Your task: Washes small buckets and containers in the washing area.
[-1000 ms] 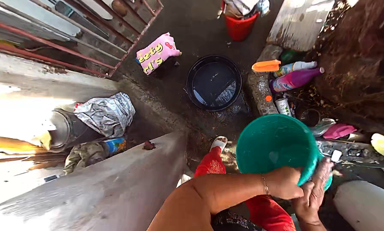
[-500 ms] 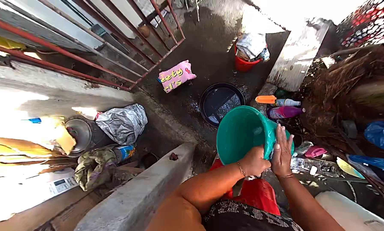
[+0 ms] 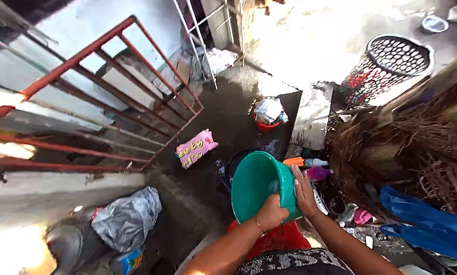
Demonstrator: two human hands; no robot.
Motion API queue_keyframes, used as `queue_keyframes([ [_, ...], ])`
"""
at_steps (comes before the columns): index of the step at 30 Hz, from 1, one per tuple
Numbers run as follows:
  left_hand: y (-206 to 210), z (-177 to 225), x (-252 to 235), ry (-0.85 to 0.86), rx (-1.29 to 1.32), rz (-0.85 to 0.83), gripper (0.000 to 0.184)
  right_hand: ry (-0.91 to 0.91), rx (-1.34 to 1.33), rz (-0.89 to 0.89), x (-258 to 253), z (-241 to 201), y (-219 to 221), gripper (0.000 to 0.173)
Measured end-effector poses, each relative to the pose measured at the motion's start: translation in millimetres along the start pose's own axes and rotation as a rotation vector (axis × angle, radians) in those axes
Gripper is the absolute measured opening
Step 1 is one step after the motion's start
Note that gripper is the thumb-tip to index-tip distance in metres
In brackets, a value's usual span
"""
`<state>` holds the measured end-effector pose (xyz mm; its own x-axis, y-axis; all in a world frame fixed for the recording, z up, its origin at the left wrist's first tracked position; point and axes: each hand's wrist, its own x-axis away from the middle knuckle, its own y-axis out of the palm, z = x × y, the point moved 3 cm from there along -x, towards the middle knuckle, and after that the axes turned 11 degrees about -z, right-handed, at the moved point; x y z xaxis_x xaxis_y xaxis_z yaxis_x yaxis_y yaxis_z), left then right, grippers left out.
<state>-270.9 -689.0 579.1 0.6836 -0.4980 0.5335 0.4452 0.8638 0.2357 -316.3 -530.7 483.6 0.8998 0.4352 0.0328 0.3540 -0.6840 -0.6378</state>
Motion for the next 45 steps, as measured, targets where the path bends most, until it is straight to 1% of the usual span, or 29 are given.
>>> queue_keyframes([
  [3,-14,29,-8,0.081,-0.054,-0.084,0.048,0.328,-0.048,0.000,-14,47,-28,0.060],
  [5,-28,39,-15,0.133,-0.060,-0.139,0.047,0.478,-0.081,0.026,-25,49,-34,0.059],
  [6,-38,43,-20,0.145,-0.061,-0.155,0.047,0.482,-0.071,0.036,-34,37,-33,0.060],
  [7,-51,46,-26,0.147,-0.064,-0.158,0.048,0.425,-0.045,0.055,-46,17,-30,0.060],
  [8,-65,48,-32,0.142,-0.068,-0.150,0.047,0.323,-0.010,0.090,-59,-6,-22,0.061],
  [10,-94,52,-40,0.115,-0.070,-0.123,0.044,0.068,0.070,0.176,-87,-48,1,0.065],
  [11,-110,54,-43,0.103,-0.069,-0.118,0.042,-0.031,0.110,0.209,-103,-60,10,0.067],
  [12,-126,56,-45,0.095,-0.058,-0.122,0.042,-0.073,0.154,0.226,-118,-66,17,0.069],
  [13,-145,59,-44,0.100,-0.051,-0.138,0.043,-0.059,0.191,0.230,-132,-66,22,0.070],
  [15,-186,67,-38,0.122,-0.055,-0.208,0.045,0.136,0.207,0.229,-153,-56,31,0.068],
  [17,-228,80,-30,0.139,-0.080,-0.293,0.045,0.413,0.128,0.273,-162,-38,37,0.063],
  [19,-263,96,-25,0.136,-0.112,-0.365,0.044,0.674,0.008,0.294,-172,-39,42,0.059],
  [20,-280,105,-25,0.113,-0.135,-0.401,0.046,0.737,-0.021,0.313,-178,-51,50,0.058],
  [21,-293,112,-25,0.088,-0.156,-0.430,0.048,0.731,-0.002,0.358,-186,-69,60,0.057],
  [23,-310,121,-31,0.049,-0.184,-0.486,0.052,0.633,0.070,0.426,-206,-116,83,0.058],
  [26,-313,112,-44,0.031,-0.235,-0.597,0.051,0.470,0.172,0.511,-227,-167,114,0.064],
  [28,-308,104,-45,0.024,-0.220,-0.660,0.049,0.409,0.258,0.546,-221,-173,116,0.066],
  [29,-306,102,-42,0.004,-0.201,-0.685,0.049,0.424,0.280,0.532,-211,-168,114,0.066],
  [31,-303,100,-33,-0.034,-0.184,-0.729,0.050,0.567,0.259,0.508,-179,-147,111,0.061],
  [33,-301,96,-25,-0.041,-0.188,-0.775,0.049,0.799,0.109,0.504,-133,-125,112,0.057],
  [34,-299,94,-21,-0.049,-0.193,-0.802,0.048,0.909,0.017,0.536,-109,-117,117,0.056],
  [36,-289,92,-14,-0.078,-0.220,-0.838,0.047,1.076,-0.133,0.612,-79,-119,127,0.057],
  [37,-284,91,-11,-0.096,-0.242,-0.847,0.046,1.108,-0.144,0.647,-74,-130,133,0.058],
  [38,-278,89,-6,-0.116,-0.264,-0.854,0.044,1.097,-0.100,0.679,-74,-146,140,0.057],
  [39,-270,86,-2,-0.139,-0.286,-0.867,0.042,1.042,-0.017,0.710,-78,-166,147,0.057],
  [42,-251,66,6,-0.141,-0.374,-0.967,0.039,0.744,0.228,0.819,-101,-216,163,0.061],
  [43,-247,60,9,-0.126,-0.395,-0.996,0.038,0.676,0.252,0.837,-104,-222,162,0.060],
  [44,-244,56,13,-0.124,-0.406,-1.018,0.040,0.654,0.254,0.825,-100,-222,158,0.059],
  [45,-242,54,17,-0.130,-0.411,-1.028,0.041,0.678,0.225,0.790,-89,-217,152,0.058],
])
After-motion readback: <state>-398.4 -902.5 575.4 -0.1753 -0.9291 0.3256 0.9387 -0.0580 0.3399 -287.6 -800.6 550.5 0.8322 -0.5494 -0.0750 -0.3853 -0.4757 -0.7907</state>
